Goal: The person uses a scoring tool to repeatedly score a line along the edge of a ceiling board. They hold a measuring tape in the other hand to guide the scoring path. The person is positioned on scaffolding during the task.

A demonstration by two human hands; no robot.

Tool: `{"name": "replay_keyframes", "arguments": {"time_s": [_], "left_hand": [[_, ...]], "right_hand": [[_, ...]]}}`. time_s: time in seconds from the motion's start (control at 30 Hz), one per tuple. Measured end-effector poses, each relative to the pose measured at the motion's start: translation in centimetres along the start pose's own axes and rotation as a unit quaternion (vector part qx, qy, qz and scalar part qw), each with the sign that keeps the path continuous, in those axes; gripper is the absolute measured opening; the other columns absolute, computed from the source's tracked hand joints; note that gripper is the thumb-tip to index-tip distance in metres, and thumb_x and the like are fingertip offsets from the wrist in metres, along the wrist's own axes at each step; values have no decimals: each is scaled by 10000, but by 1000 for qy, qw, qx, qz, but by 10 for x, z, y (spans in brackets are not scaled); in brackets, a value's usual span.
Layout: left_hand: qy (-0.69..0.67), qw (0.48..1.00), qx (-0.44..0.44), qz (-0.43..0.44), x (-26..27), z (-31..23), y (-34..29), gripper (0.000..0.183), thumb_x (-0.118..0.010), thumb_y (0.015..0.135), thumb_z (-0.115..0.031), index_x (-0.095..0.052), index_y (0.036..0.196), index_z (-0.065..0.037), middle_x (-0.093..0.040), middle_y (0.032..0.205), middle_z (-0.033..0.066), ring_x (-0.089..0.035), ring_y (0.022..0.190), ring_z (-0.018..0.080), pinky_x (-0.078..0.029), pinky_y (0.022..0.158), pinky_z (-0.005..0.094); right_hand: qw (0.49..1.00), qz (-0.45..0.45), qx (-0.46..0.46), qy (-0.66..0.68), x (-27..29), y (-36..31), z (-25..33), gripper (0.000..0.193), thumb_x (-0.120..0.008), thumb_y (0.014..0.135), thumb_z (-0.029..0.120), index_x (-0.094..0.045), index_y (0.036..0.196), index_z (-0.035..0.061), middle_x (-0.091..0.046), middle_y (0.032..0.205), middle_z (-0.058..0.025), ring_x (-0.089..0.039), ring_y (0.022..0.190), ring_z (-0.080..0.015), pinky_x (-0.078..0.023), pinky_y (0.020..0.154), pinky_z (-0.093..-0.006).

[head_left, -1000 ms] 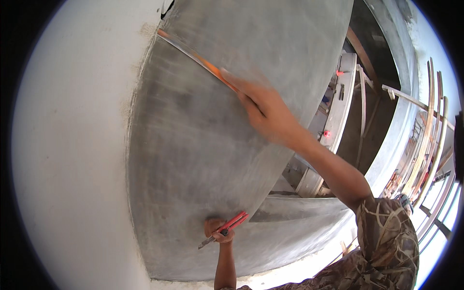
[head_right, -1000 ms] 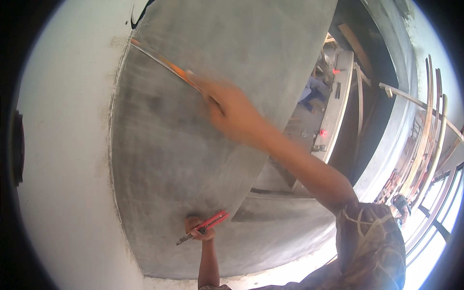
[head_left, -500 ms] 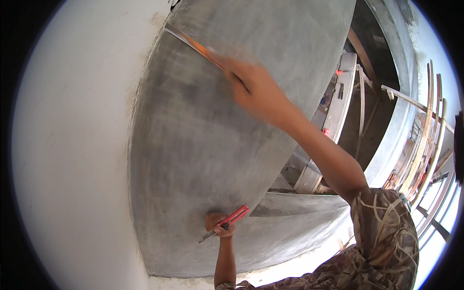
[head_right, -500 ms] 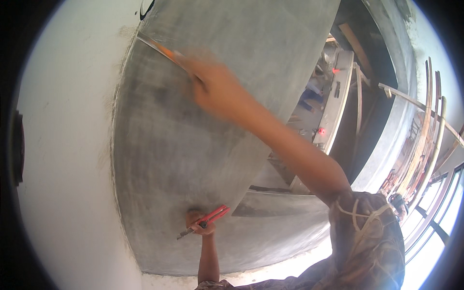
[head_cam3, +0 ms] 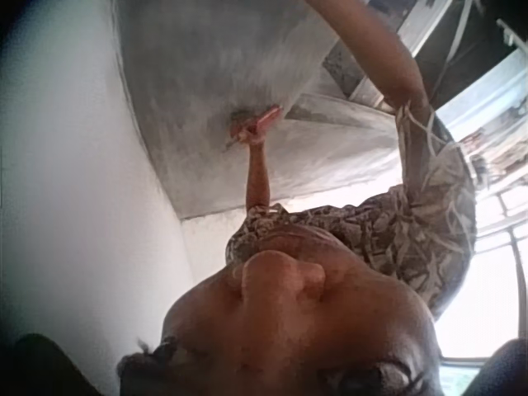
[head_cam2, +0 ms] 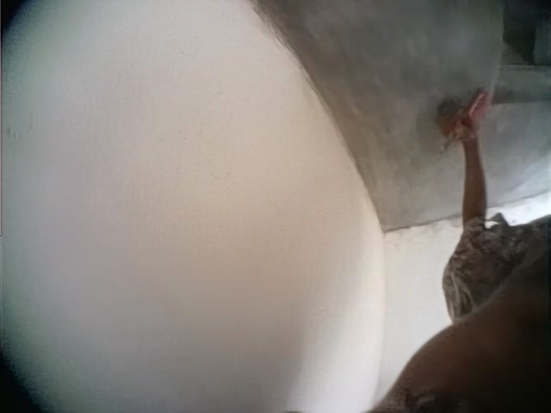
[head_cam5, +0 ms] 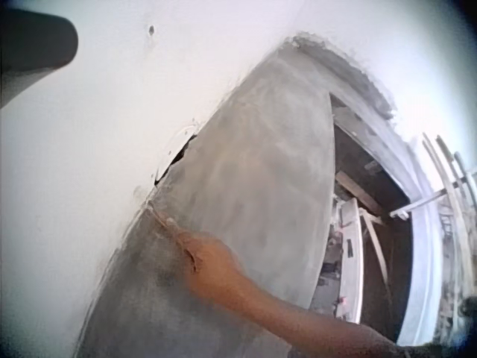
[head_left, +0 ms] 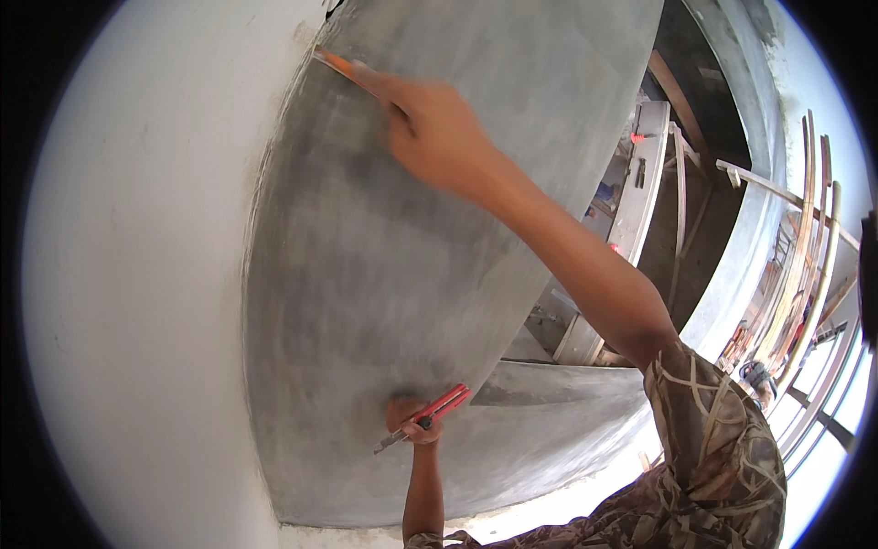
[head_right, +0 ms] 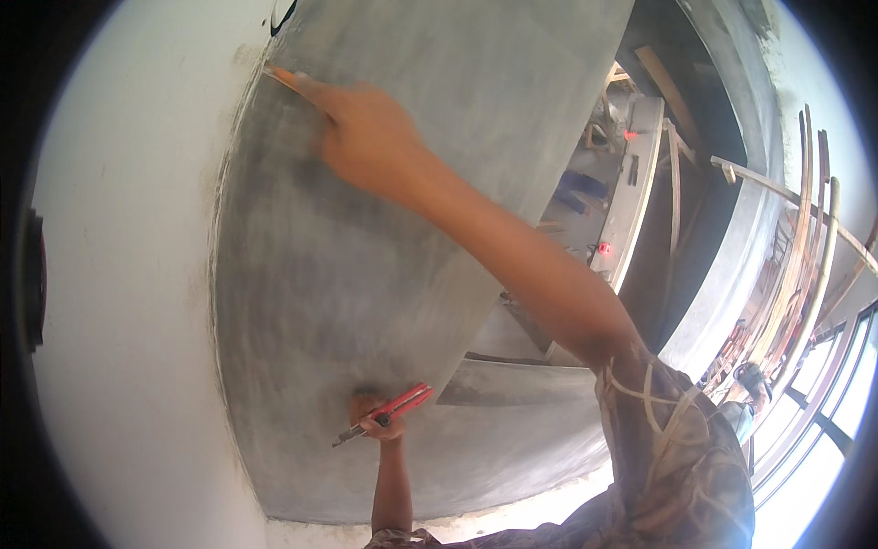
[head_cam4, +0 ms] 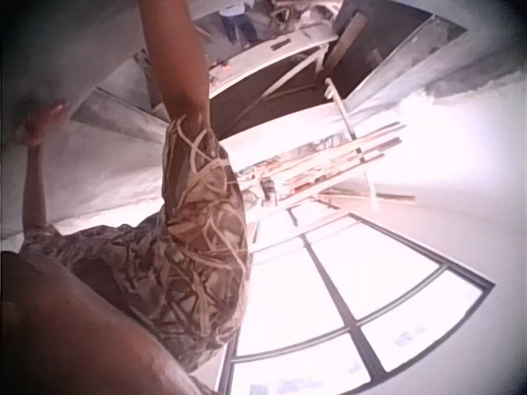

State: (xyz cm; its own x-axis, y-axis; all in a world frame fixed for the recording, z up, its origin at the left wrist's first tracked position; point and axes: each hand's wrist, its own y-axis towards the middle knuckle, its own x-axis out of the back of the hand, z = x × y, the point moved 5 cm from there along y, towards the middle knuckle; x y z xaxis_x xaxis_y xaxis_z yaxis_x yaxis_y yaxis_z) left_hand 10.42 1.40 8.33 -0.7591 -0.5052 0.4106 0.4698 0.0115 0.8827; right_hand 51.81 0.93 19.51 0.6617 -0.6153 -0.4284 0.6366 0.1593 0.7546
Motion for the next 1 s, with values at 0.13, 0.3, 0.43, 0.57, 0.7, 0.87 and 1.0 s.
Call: {"name": "replay_keyframes", "arguments": {"time_s": [0.13,0.3,0.43,0.57,0.7,0.87,1.0], "left_hand": [[-53,998,26,-2,0,-7,19,582,-294,992,-442,-517,577,-99,-542,531,53,-513,469,233,-359,433,350],[-68,997,34,-20,2,4,4,571,-309,984,-443,-526,581,-101,-552,536,53,-508,465,222,-352,429,353],[-77,997,10,-6,-6,-8,12,564,-321,979,-446,-513,581,-94,-541,545,58,-502,479,214,-343,442,349],[-81,996,31,-5,-2,-4,10,590,-319,980,-472,-490,582,-71,-528,570,80,-489,511,214,-331,469,344],[-87,995,43,1,-3,-4,12,584,-320,981,-465,-487,586,-69,-526,566,80,-489,510,215,-332,465,341],[-81,996,25,14,-5,2,8,546,-307,993,-417,-497,597,-92,-533,553,57,-504,483,230,-357,449,354],[-62,998,-2,25,-7,-6,9,551,-297,998,-405,-503,590,-98,-545,553,51,-510,475,236,-370,453,358]], "right_hand": [[998,28,-49,11,11,-75,-15,560,-485,859,14,-491,1405,139,-606,792,-198,-581,707,-367,-447,663,-459],[987,80,-136,-28,15,-67,-16,539,-491,859,28,-509,1390,125,-616,773,-187,-586,717,-364,-447,668,-459],[998,-9,15,-59,-2,9,10,531,-498,849,35,-524,1374,113,-610,754,-180,-582,706,-354,-452,667,-452],[1000,-2,23,-9,-9,8,16,527,-480,844,14,-534,1362,97,-569,716,-180,-550,672,-332,-439,637,-433],[1000,-2,2,-2,3,-68,-6,542,-450,851,-4,-539,1373,113,-469,604,-172,-461,515,-262,-400,542,-383],[991,52,-111,-61,11,-62,-7,531,-478,847,15,-542,1365,111,-547,650,-173,-525,564,-314,-424,569,-425],[991,39,-81,-97,11,-41,-6,518,-486,857,41,-539,1367,115,-596,684,-171,-560,588,-337,-435,577,-440]]}}
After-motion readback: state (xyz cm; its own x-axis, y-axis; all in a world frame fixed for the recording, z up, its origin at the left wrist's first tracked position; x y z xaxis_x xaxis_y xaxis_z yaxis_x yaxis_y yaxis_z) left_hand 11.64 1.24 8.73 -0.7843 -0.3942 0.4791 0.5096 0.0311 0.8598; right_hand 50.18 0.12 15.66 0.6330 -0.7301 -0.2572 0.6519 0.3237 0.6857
